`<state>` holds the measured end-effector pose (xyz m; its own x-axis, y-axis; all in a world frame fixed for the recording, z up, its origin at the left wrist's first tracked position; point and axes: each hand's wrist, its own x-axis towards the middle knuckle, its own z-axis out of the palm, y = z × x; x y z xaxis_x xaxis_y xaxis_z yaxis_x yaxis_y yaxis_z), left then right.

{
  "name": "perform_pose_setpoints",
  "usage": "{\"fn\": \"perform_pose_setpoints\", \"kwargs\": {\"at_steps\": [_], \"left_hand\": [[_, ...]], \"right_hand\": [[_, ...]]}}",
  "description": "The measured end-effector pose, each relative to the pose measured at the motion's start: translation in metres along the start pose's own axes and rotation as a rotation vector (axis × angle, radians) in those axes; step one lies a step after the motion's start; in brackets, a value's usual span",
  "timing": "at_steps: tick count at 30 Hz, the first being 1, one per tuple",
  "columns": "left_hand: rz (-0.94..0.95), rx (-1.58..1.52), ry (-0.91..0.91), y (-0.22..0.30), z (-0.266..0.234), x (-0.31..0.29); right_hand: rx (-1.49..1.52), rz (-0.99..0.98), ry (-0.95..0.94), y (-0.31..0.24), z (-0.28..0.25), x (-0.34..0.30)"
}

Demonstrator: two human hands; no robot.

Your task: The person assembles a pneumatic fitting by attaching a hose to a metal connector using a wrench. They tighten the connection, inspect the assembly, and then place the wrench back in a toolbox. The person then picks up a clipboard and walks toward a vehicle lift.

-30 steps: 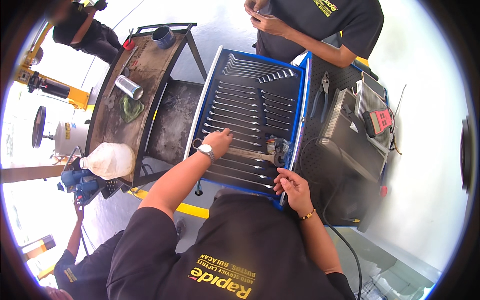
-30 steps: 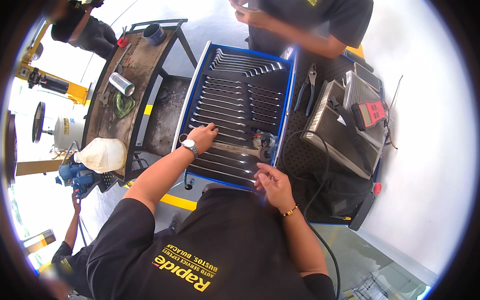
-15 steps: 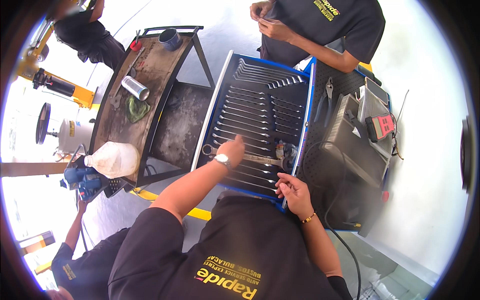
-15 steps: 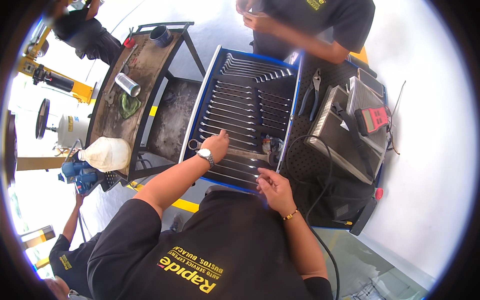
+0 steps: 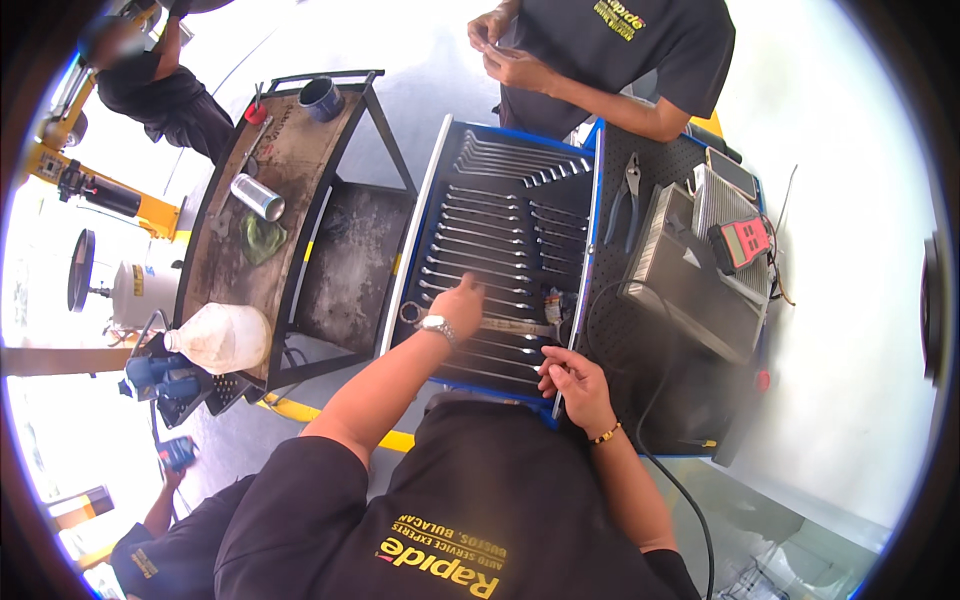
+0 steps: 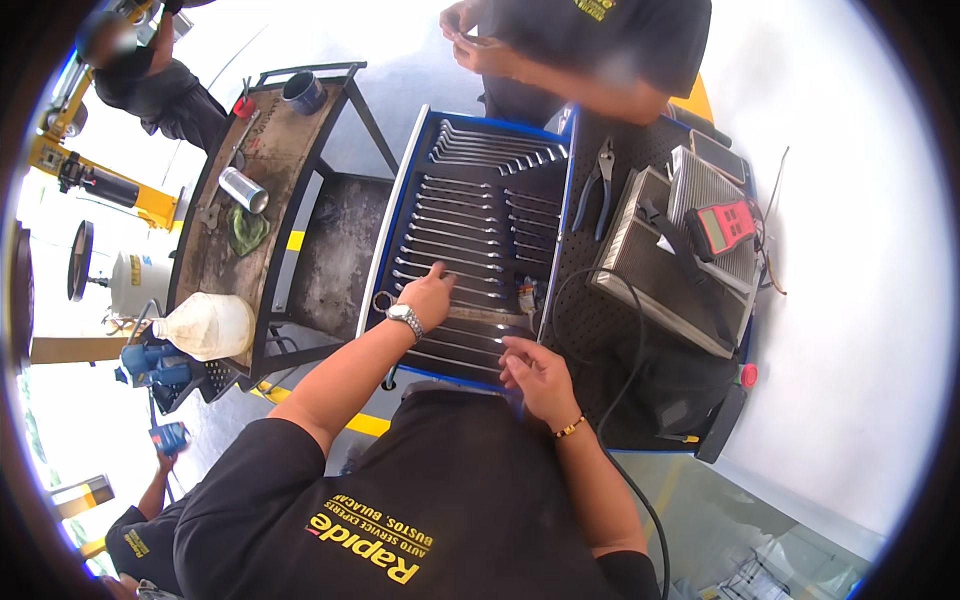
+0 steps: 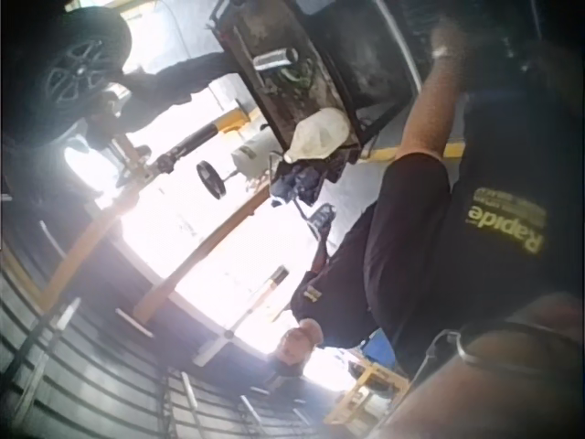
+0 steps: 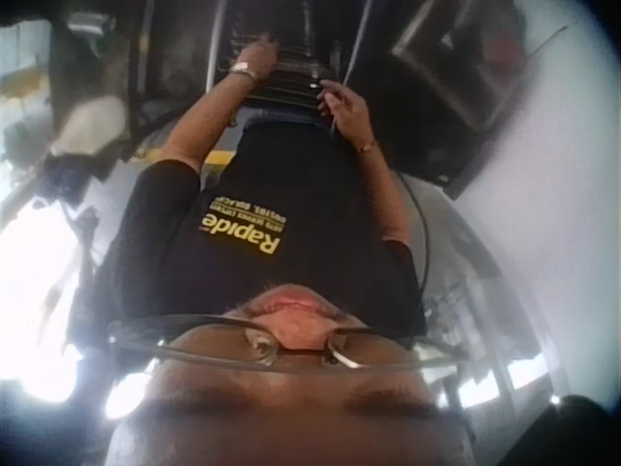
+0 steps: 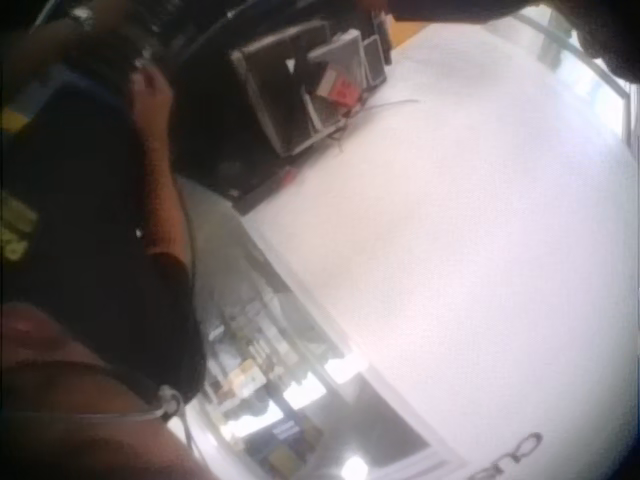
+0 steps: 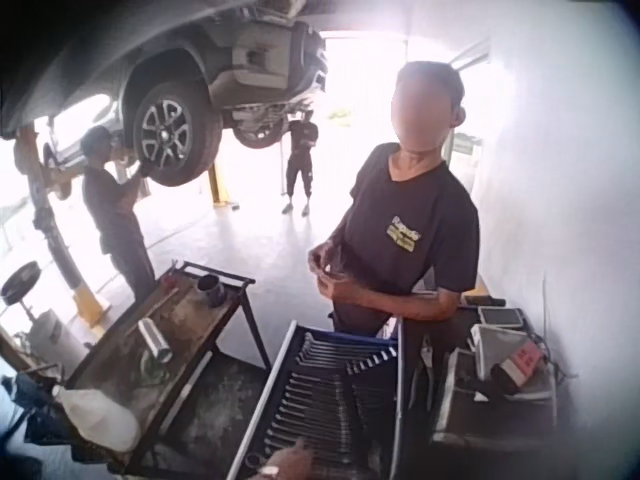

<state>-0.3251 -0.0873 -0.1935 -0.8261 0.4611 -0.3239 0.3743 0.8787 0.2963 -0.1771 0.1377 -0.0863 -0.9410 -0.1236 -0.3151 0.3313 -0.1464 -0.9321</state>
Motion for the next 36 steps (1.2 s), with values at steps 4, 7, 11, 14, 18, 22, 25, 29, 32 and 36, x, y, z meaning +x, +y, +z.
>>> {"fn": "perform_pose_setpoints", "kwargs": {"at_steps": [4,7,11,14,18,22,25,29,32,36], "left_hand": [[-0.051,-0.039,0.073,0.004,0.002,0.009],[-0.117,0.015,-0.008,0.029,0.014,0.018],[-0.047,-0.001,-0.075,0.043,0.003,0.029],[0.019,-0.263,0.082,0.033,0.001,0.016],[-0.321,-0.485,0.338,0.034,-0.041,-0.061],[-0.516,-0.412,0.228,-0.012,-0.003,-0.117],[-0.404,-0.519,0.111,-0.009,0.022,-0.129],[-0.372,-0.640,0.088,0.008,0.035,-0.121],[-0.389,-0.846,-0.024,-0.011,0.055,-0.112],[-0.519,-1.221,-0.266,0.013,0.045,-0.112]], "right_hand": [[0.049,-0.005,-0.003,-0.003,0.002,0.001],[0.051,-0.012,-0.033,-0.001,0.000,0.000],[-0.002,-0.035,-0.022,0.001,0.000,-0.001],[-0.173,-0.140,-0.062,0.003,0.004,-0.004],[-0.117,-0.179,-0.032,0.003,0.002,-0.005],[0.105,-0.072,-0.058,0.007,-0.001,-0.003],[0.079,-0.048,-0.096,0.005,0.001,-0.001],[0.027,-0.081,-0.051,0.007,-0.002,-0.004],[-0.123,-0.174,-0.058,0.011,0.005,-0.004],[-0.310,-0.205,-0.293,-0.006,0.000,-0.032]]}}
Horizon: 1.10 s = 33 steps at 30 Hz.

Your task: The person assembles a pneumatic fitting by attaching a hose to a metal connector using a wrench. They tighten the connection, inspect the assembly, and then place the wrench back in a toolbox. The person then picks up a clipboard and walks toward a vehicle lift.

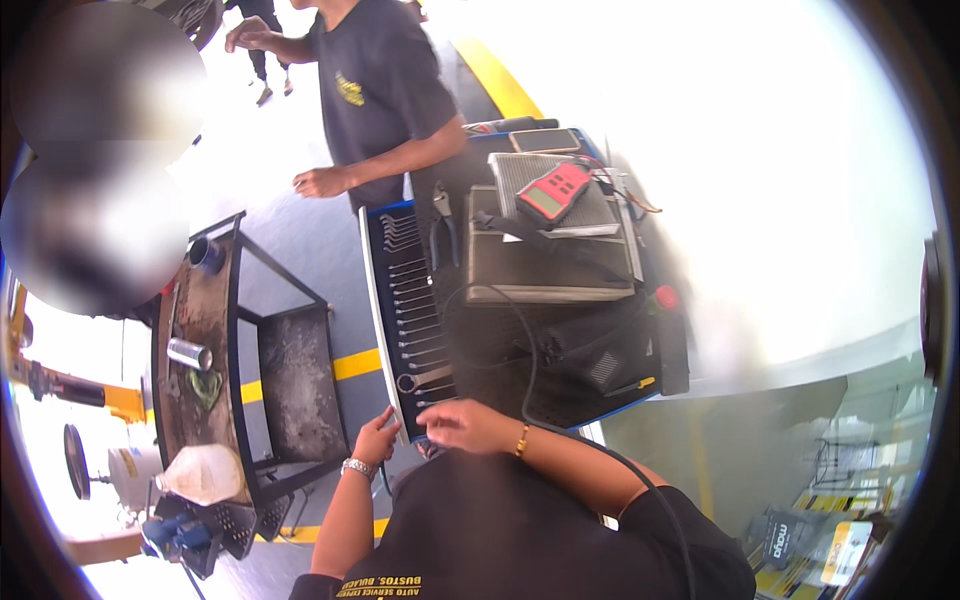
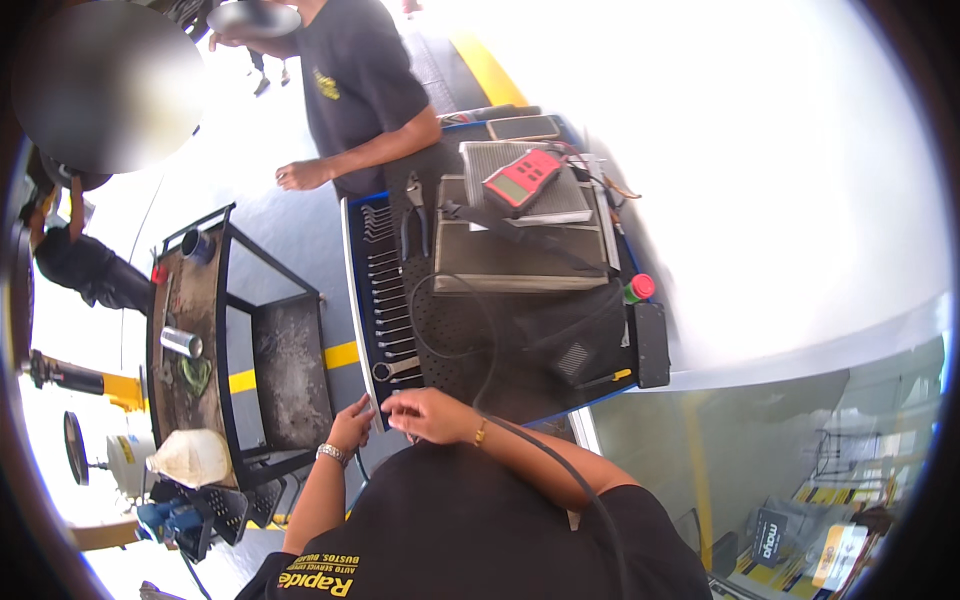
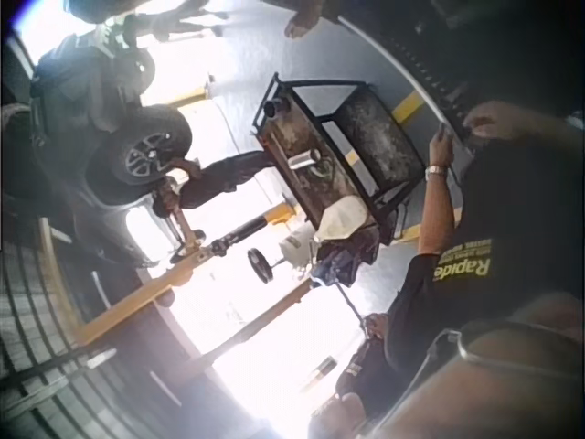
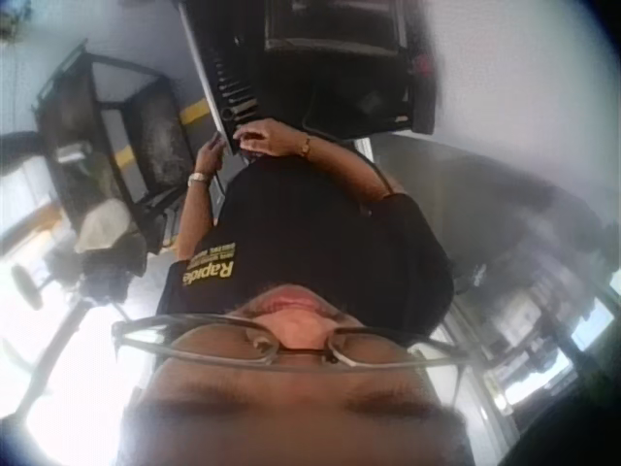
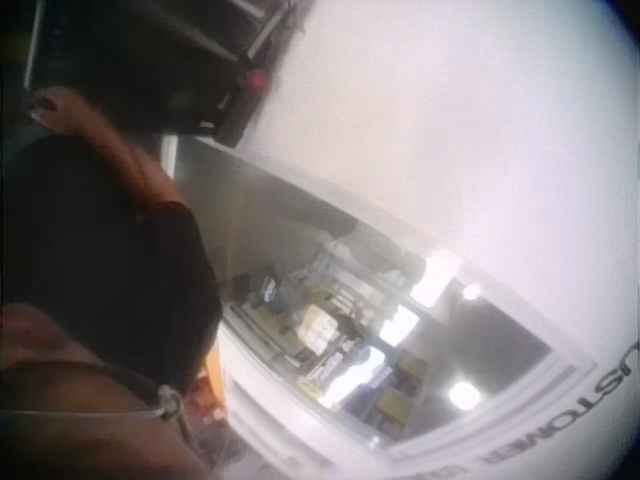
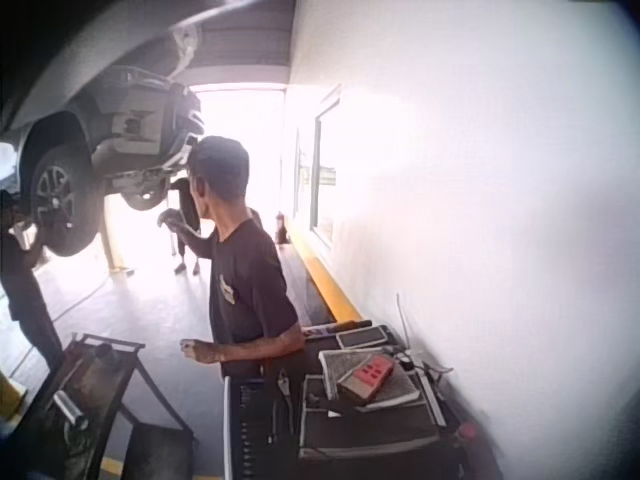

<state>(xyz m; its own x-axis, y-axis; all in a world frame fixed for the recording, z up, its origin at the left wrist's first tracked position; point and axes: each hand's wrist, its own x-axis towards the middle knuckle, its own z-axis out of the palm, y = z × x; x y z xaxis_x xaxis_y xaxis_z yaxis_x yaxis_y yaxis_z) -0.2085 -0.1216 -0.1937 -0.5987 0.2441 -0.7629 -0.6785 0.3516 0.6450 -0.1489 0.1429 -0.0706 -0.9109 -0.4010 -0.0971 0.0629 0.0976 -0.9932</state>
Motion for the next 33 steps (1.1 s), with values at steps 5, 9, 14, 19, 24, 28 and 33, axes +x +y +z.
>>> {"fn": "perform_pose_setpoints", "kwargs": {"at_steps": [5,9,14,19,24,28,33], "left_hand": [[0.009,0.084,-0.175,0.014,0.040,-0.011],[0.073,0.296,-0.202,0.018,0.065,-0.002],[0.080,0.526,-0.307,0.011,0.090,0.016],[0.324,0.707,-0.165,-0.009,0.114,0.012],[0.151,0.567,-0.002,0.006,0.117,-0.037],[0.357,0.419,0.343,0.018,0.114,-0.090],[0.539,-0.153,0.394,0.073,0.137,-0.178]], "right_hand": [[-0.293,-0.036,0.038,-0.024,-0.046,-0.090],[-0.683,0.184,0.662,-0.025,-0.099,-0.181],[-0.690,0.127,1.229,-0.036,-0.148,-0.223],[-0.758,-0.050,0.939,-0.029,-0.148,-0.201],[-0.527,-0.041,0.378,-0.032,-0.131,-0.174],[-0.433,-0.138,-0.117,-0.052,-0.104,-0.134],[-0.372,-0.236,-0.316,-0.029,-0.065,-0.068]]}}
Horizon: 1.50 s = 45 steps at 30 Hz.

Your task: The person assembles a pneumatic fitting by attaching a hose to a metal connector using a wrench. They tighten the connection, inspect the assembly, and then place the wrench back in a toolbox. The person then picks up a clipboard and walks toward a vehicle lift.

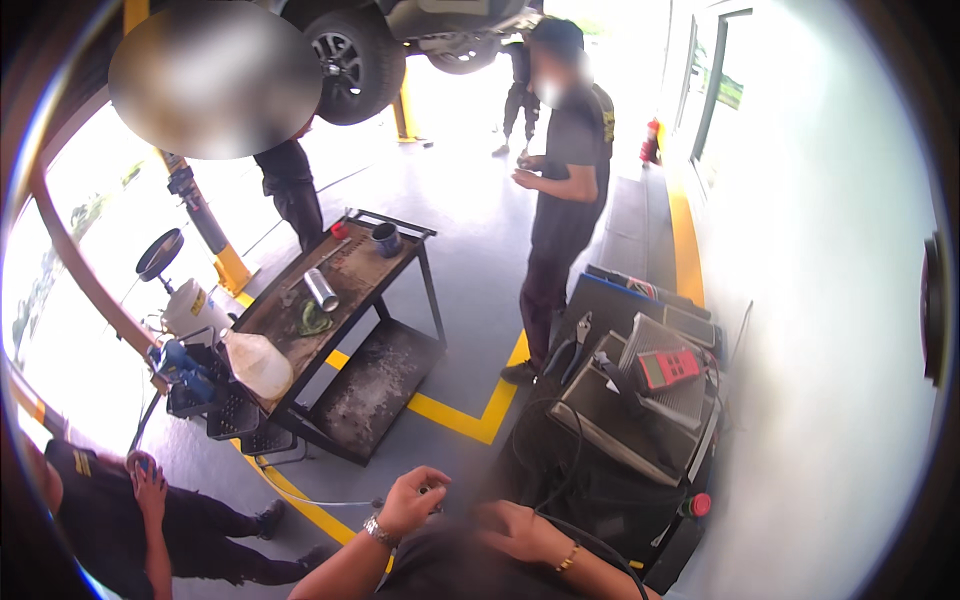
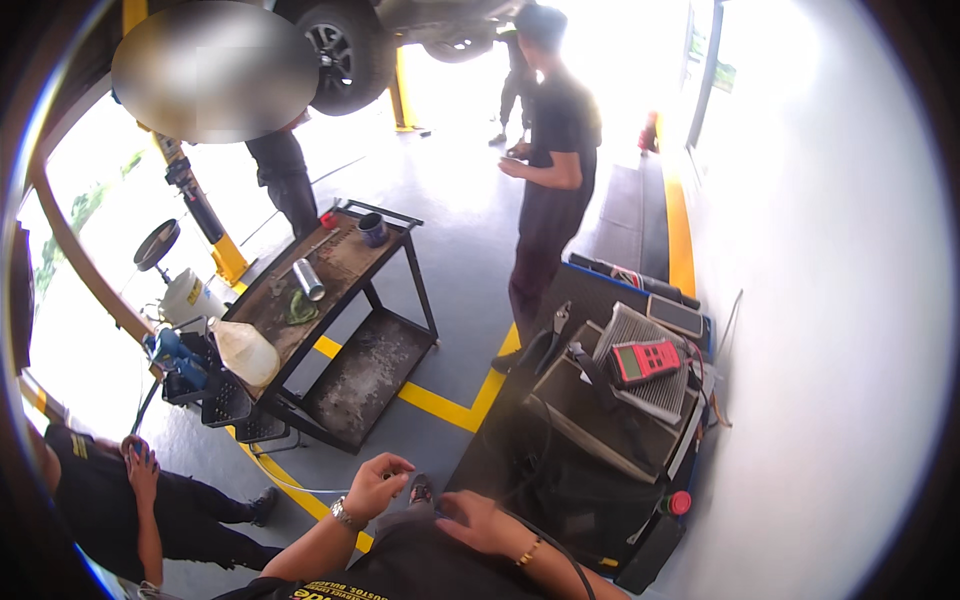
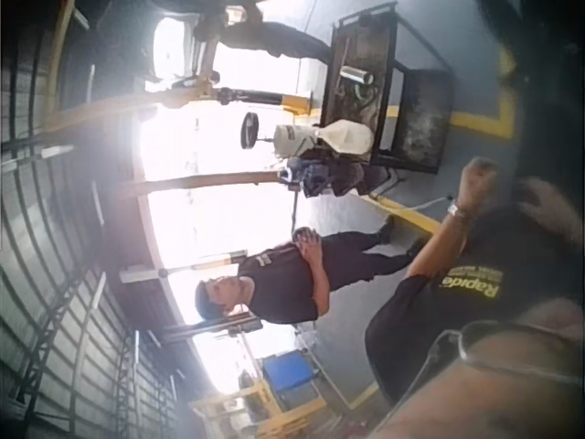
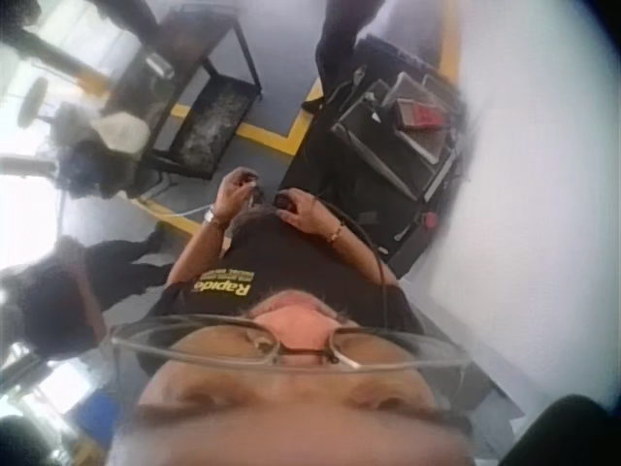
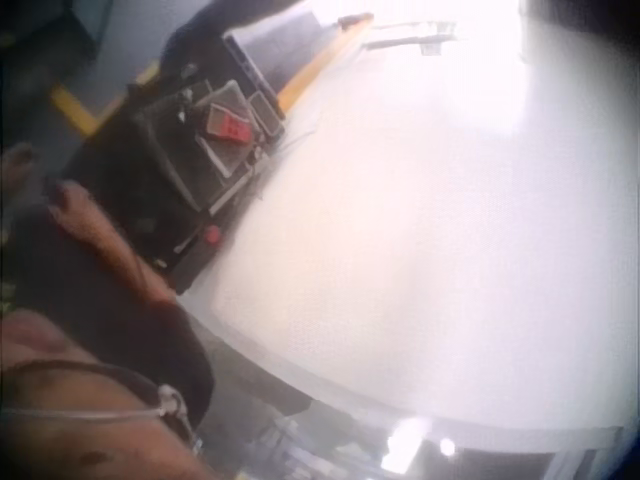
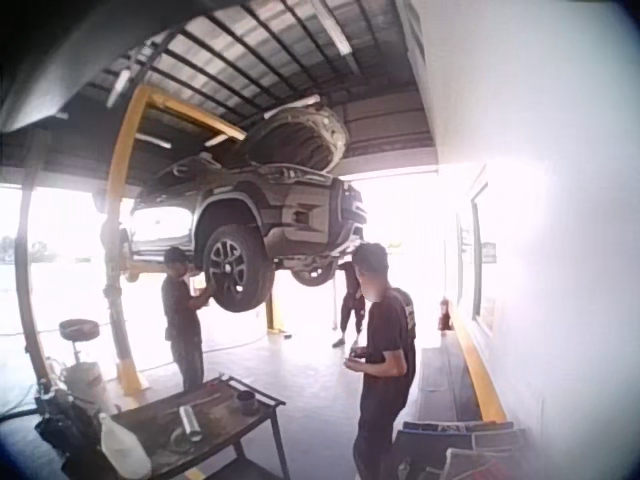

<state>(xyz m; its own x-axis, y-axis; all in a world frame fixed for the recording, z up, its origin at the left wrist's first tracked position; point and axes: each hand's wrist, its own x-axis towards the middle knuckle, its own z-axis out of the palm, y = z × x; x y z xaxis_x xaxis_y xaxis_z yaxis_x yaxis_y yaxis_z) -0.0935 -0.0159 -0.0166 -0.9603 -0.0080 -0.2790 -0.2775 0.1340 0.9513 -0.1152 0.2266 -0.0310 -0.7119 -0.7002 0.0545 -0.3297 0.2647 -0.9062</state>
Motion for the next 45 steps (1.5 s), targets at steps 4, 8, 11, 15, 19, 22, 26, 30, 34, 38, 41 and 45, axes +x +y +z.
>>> {"fn": "perform_pose_setpoints", "kwargs": {"at_steps": [4,8,11,15,19,22,26,30,34,38,41,45], "left_hand": [[0.258,-0.448,-0.206,0.047,0.026,-0.044],[0.500,-0.231,-0.180,0.058,0.029,-0.051],[0.557,-0.395,-0.230,0.066,0.028,-0.051],[0.547,-0.246,-0.214,0.073,0.029,-0.051],[0.621,0.430,-0.190,0.078,0.017,-0.028],[0.258,0.380,-0.373,0.042,0.024,-0.020],[-0.003,-0.130,-0.204,-0.023,0.046,-0.023],[-0.091,-0.495,-0.190,-0.023,0.056,-0.010],[-0.103,-0.572,-0.266,-0.035,0.056,0.011],[-0.182,-0.619,-0.314,-0.034,0.058,0.027],[-0.181,-0.464,-0.307,-0.019,0.067,0.041],[-0.109,-0.216,-0.298,-0.027,0.083,0.056]], "right_hand": [[0.068,-0.133,-0.152,-0.008,0.002,0.034],[0.139,-0.232,-0.311,-0.013,0.003,0.051],[0.137,-0.268,-0.296,0.004,0.008,0.051],[0.053,-0.176,-0.258,-0.031,-0.006,0.033],[0.124,-0.072,0.021,-0.037,-0.023,0.011],[0.679,-0.037,0.290,-0.041,-0.028,0.010],[0.102,-0.085,0.105,-0.034,-0.040,0.005],[-0.054,0.086,-0.268,-0.016,-0.046,-0.033],[0.020,0.271,-0.293,0.003,-0.060,-0.079],[0.143,0.311,-0.233,-0.003,-0.081,-0.107],[0.106,0.170,-0.132,-0.010,-0.083,-0.110],[-0.049,0.259,0.073,-0.026,-0.080,-0.097]]}}
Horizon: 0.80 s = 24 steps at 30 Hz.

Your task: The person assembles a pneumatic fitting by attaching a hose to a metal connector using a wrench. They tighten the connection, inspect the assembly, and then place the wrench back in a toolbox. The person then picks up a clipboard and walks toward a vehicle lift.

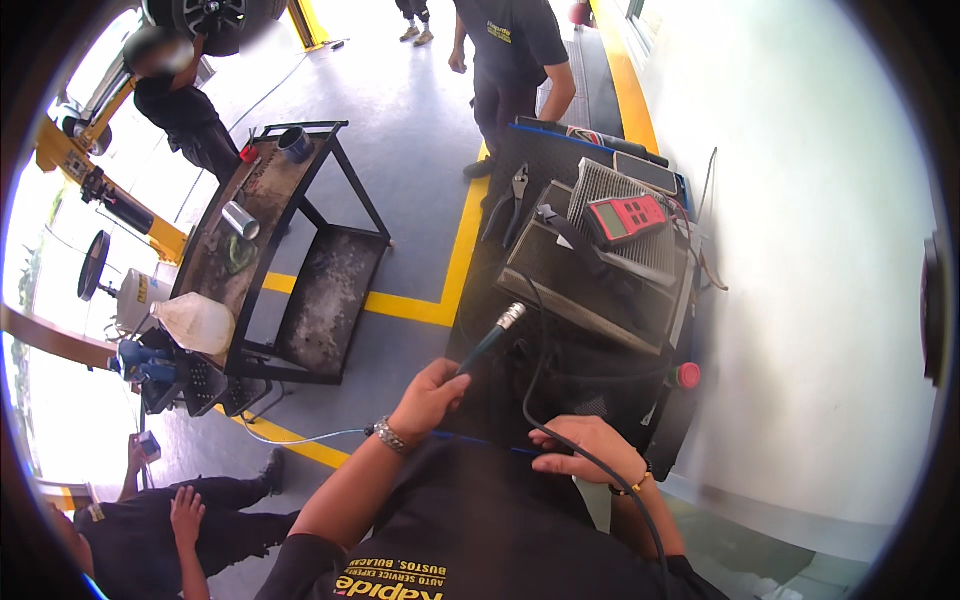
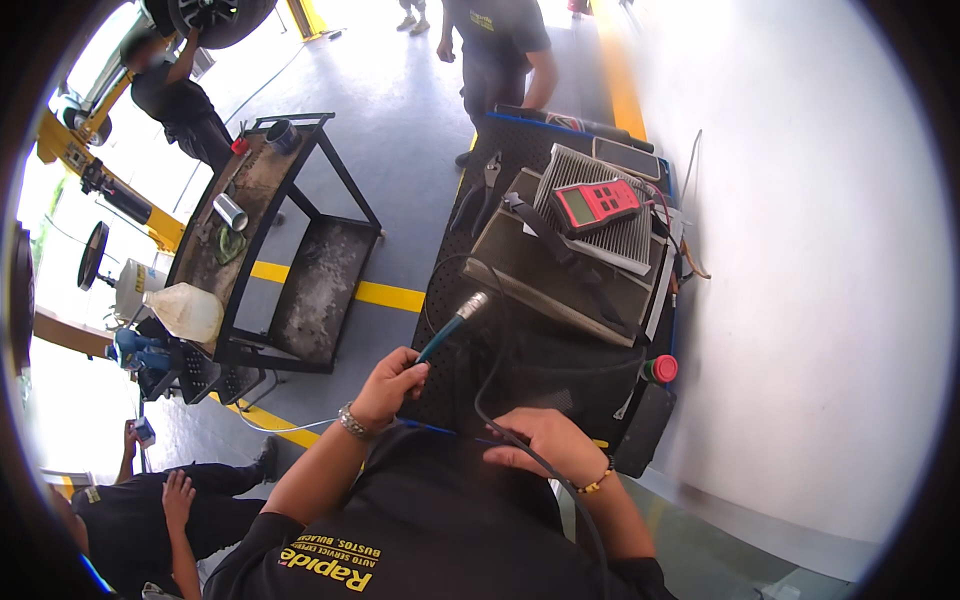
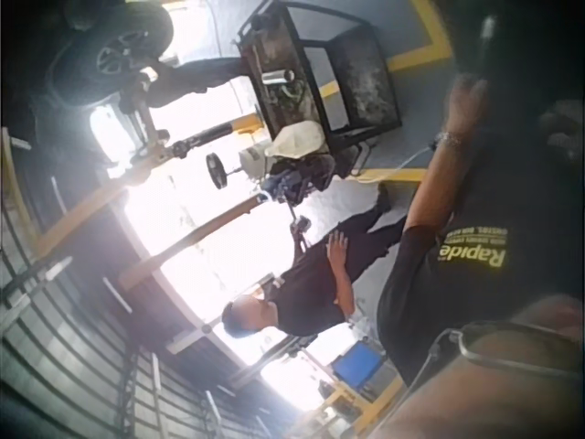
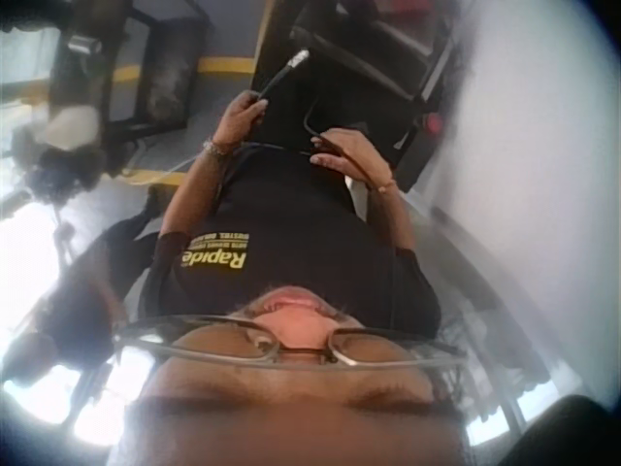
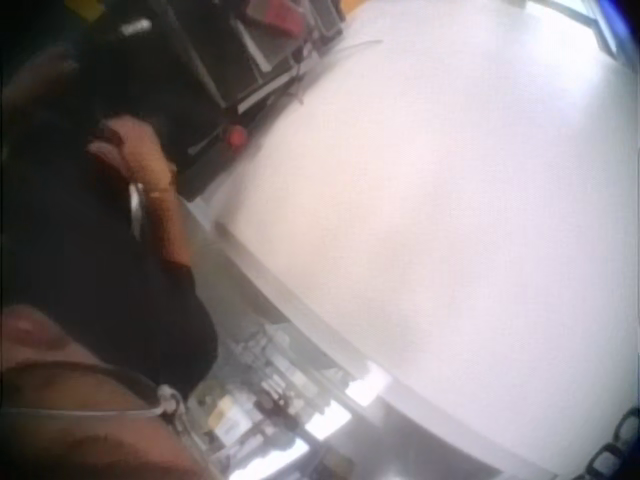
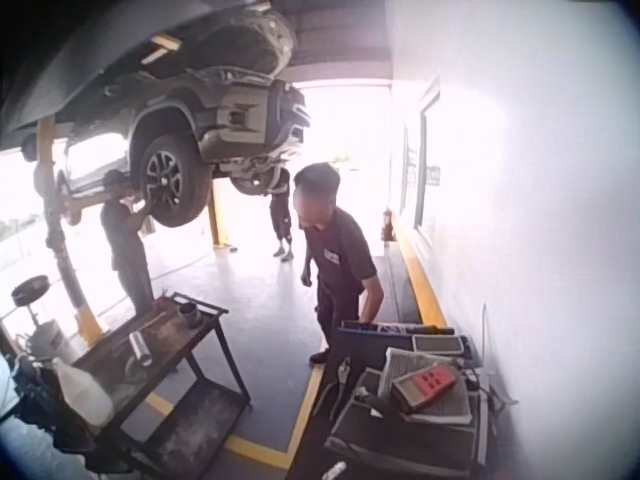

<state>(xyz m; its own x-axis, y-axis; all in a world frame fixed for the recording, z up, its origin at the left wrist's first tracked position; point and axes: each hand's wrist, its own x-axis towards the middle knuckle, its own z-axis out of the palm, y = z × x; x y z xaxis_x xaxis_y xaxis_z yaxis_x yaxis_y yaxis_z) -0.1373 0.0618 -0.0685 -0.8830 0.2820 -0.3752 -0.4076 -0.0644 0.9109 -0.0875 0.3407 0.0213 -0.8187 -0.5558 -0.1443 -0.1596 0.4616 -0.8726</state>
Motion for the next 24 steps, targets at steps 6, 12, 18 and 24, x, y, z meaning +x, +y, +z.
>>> {"fn": "perform_pose_setpoints", "kwargs": {"at_steps": [6,12,18,24], "left_hand": [[-0.087,0.246,0.099,0.003,0.000,0.017],[-0.110,0.081,0.210,0.030,-0.002,0.037],[-0.059,-0.081,0.173,0.040,-0.008,0.059],[-0.019,-0.221,0.164,0.037,-0.016,0.069]], "right_hand": [[-0.447,-0.065,0.722,0.015,0.002,0.012],[-0.558,-0.119,0.645,0.019,-0.031,0.015],[0.037,-0.106,-0.354,-0.004,0.009,0.033],[-0.045,-0.202,-0.080,-0.008,0.020,0.047]]}}
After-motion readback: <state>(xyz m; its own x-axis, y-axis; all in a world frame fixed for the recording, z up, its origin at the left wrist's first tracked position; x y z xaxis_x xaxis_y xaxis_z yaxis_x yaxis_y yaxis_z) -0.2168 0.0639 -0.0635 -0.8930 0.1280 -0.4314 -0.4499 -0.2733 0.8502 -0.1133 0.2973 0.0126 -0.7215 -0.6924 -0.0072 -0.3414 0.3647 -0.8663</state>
